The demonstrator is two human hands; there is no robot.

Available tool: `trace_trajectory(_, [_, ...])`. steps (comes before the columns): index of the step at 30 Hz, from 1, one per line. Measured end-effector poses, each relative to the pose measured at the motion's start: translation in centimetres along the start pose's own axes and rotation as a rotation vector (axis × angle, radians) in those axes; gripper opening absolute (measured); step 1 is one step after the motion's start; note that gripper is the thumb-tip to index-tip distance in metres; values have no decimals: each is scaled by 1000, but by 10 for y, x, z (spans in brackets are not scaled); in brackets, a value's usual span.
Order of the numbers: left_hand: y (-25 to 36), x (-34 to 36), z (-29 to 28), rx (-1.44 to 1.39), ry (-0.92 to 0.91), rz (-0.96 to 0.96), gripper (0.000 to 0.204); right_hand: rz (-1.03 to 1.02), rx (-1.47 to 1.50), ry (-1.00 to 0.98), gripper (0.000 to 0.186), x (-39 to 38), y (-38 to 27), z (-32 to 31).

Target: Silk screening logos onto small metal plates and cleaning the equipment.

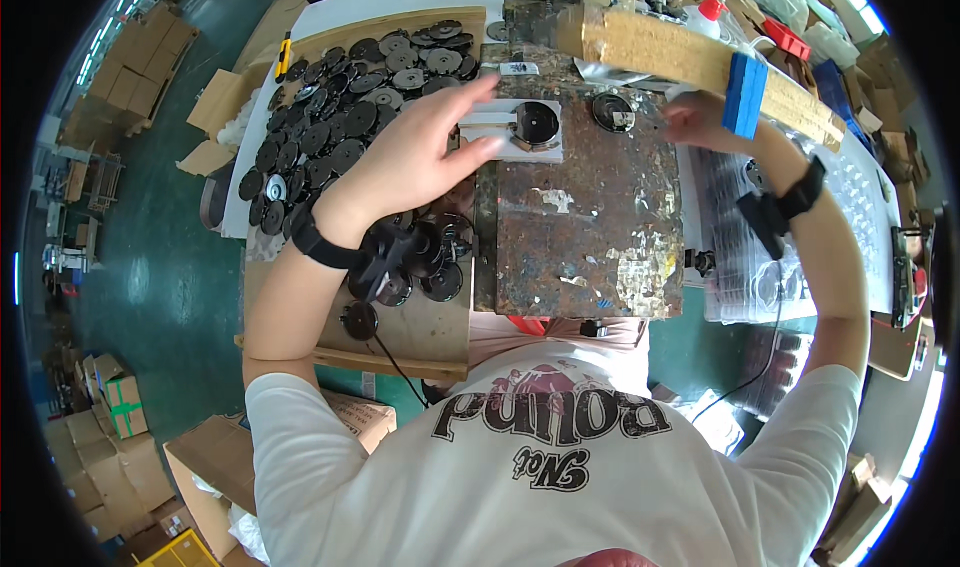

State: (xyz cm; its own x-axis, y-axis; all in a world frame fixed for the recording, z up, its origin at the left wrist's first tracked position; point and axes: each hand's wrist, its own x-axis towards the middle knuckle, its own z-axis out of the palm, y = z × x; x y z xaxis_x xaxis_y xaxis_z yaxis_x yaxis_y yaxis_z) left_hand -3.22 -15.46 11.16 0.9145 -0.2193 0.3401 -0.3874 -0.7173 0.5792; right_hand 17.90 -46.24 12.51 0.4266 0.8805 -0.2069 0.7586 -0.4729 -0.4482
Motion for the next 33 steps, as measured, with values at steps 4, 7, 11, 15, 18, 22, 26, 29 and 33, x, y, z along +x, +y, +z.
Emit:
trace_trajectory(4, [-56,-38,19,665,-102,-43,51,-88,-102,155,39,63,-27,56])
trace_trajectory(7, [-57,-56,24,656,-192,-144,43,-133,-94,140,39,94,-65,65])
trace_trajectory(11, [-56,-62,22,604,-202,-175,31,-95,-108,153,42,112,-79,75])
trace_trajectory(15, [-63,-61,18,510,-162,-202,23,3,-93,154,41,115,-88,79])
trace_trajectory(18, [-58,-53,12,375,-141,-334,20,56,-81,163,39,113,-87,80])
trace_trajectory(22, [-60,-45,6,-57,-59,-623,21,83,-63,207,38,106,-80,76])
trace_trajectory(26, [-66,-39,7,-615,66,-738,24,116,9,218,36,83,-73,63])
trace_trajectory(29, [-53,-23,7,-769,91,-748,27,133,71,183,37,54,-71,51])
trace_trajectory(33, [-37,21,23,-642,-6,-595,28,48,98,299,37,12,-56,44])
